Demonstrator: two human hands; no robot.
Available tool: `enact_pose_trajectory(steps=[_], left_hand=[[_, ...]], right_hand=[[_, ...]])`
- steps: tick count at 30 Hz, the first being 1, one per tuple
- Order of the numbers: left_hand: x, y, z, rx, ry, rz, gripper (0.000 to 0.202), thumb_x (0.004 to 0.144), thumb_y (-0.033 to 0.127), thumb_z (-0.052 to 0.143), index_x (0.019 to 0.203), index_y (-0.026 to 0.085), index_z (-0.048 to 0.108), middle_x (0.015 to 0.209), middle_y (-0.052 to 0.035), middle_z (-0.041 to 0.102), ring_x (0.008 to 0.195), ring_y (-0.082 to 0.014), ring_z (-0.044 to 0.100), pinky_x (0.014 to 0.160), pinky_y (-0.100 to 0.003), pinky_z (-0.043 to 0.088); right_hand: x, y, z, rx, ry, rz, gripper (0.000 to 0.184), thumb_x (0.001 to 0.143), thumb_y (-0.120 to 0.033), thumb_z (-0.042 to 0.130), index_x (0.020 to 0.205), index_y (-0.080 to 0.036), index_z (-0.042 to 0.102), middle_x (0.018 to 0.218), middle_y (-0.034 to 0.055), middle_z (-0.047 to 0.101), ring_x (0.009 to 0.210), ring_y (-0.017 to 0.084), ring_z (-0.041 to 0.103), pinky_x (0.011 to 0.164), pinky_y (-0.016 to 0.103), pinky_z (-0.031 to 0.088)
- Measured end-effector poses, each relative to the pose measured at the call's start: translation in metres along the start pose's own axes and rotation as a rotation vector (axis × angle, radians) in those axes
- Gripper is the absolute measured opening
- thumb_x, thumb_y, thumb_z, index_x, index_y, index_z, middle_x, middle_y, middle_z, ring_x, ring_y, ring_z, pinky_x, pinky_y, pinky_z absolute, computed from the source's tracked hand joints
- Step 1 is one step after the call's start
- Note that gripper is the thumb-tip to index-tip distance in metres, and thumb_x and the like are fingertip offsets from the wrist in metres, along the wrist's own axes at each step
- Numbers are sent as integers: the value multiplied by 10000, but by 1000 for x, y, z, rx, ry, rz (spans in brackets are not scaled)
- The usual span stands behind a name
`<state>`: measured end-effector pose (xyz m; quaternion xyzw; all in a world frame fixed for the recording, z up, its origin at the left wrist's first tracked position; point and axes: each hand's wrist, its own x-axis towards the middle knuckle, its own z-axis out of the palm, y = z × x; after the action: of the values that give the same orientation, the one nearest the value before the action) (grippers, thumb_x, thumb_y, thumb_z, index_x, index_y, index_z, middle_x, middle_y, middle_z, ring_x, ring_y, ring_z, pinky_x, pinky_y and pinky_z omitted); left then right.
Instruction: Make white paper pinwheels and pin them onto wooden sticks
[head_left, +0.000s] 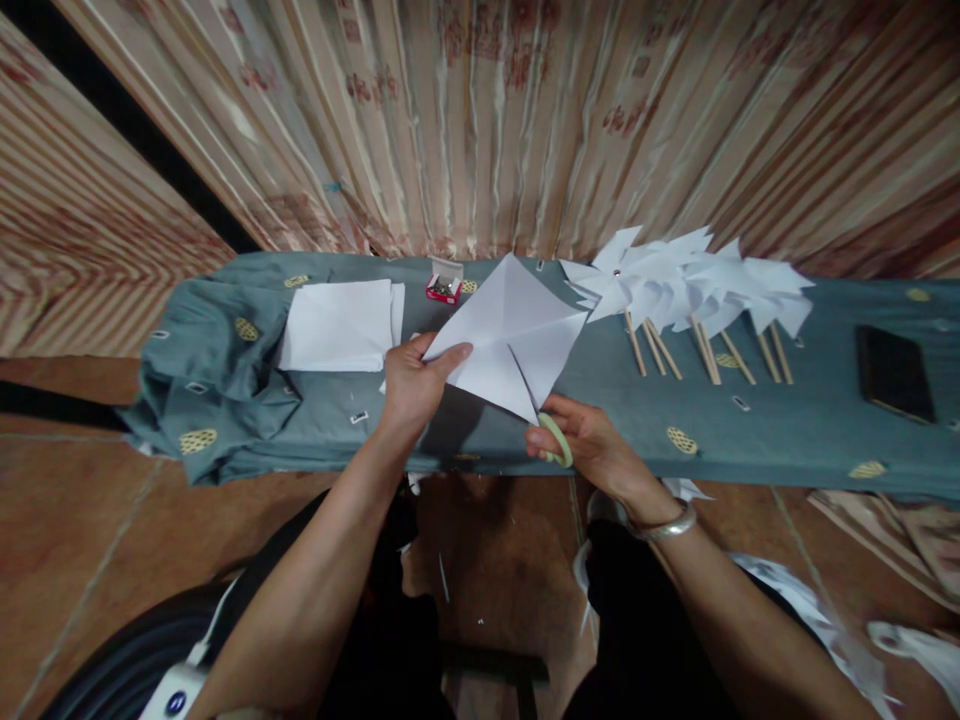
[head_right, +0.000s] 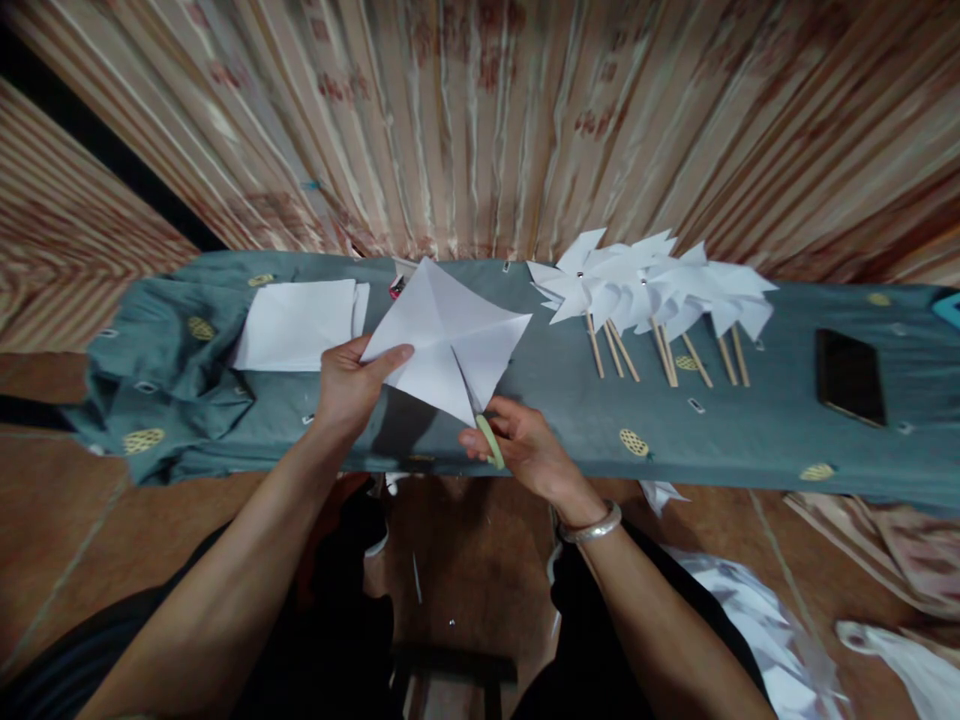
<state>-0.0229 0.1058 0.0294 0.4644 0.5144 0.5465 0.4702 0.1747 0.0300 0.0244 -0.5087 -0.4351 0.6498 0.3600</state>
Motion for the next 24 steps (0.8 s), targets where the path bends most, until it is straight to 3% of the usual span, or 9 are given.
enact_pose_trajectory(steps=[6,9,12,15,17,19,22,24], left_hand=[[3,-1,-1,-13,19,-4,225,594,315,802,752,165,749,685,-5,699,591,-144,588,556,-265,478],[7,-1,-5,-56,46,-1,252,583,318,812,760,150,750,683,-7,707,580,-142,592,567,-268,494],[13,1,-13,-88,75,16,271,566,328,826,743,139,748,664,-8,704,575,-144,597,568,-267,497],[17,4,-18,-114,110,15,288,537,334,840,713,130,738,658,-14,705,576,-148,603,567,-269,496],[17,6,-19,-115,115,6,312,522,343,843,718,125,738,662,-19,708,575,-152,604,559,-271,494],[14,6,-18,-66,70,-23,324,514,354,845,717,124,739,628,-10,692,546,-147,587,527,-262,474],[8,4,-11,66,-80,-95,293,499,354,844,649,134,722,551,17,644,498,-133,552,484,-243,434],[3,3,-5,122,-187,-131,285,489,353,838,639,142,718,562,21,649,511,-137,563,496,-243,443]], right_hand=[[-6,-7,1,-84,-77,-37,470,649,-588,790,805,-184,607,738,24,657,644,113,552,581,244,427],[-9,-11,-6,-91,-104,-6,515,619,-614,799,827,-178,619,762,34,667,664,123,563,599,254,443],[-13,-17,-26,-102,-105,55,608,598,-598,823,999,-172,657,801,34,680,680,127,578,617,259,456],[-17,-23,-54,-182,-107,93,617,613,-613,809,1003,-149,696,745,34,668,637,131,571,573,260,435],[-18,-26,-69,-224,-19,39,584,642,-618,787,981,-149,713,722,34,673,610,128,559,558,259,422],[-16,-26,-76,-211,166,-65,590,601,-597,820,995,-171,710,739,31,694,625,140,579,582,269,446],[-10,-22,-75,-210,445,-248,624,578,-551,845,1071,-209,675,841,35,736,756,186,653,703,313,504],[-6,-19,-71,-286,525,-353,683,574,-518,853,1148,-208,647,906,46,751,838,211,679,800,354,515]])
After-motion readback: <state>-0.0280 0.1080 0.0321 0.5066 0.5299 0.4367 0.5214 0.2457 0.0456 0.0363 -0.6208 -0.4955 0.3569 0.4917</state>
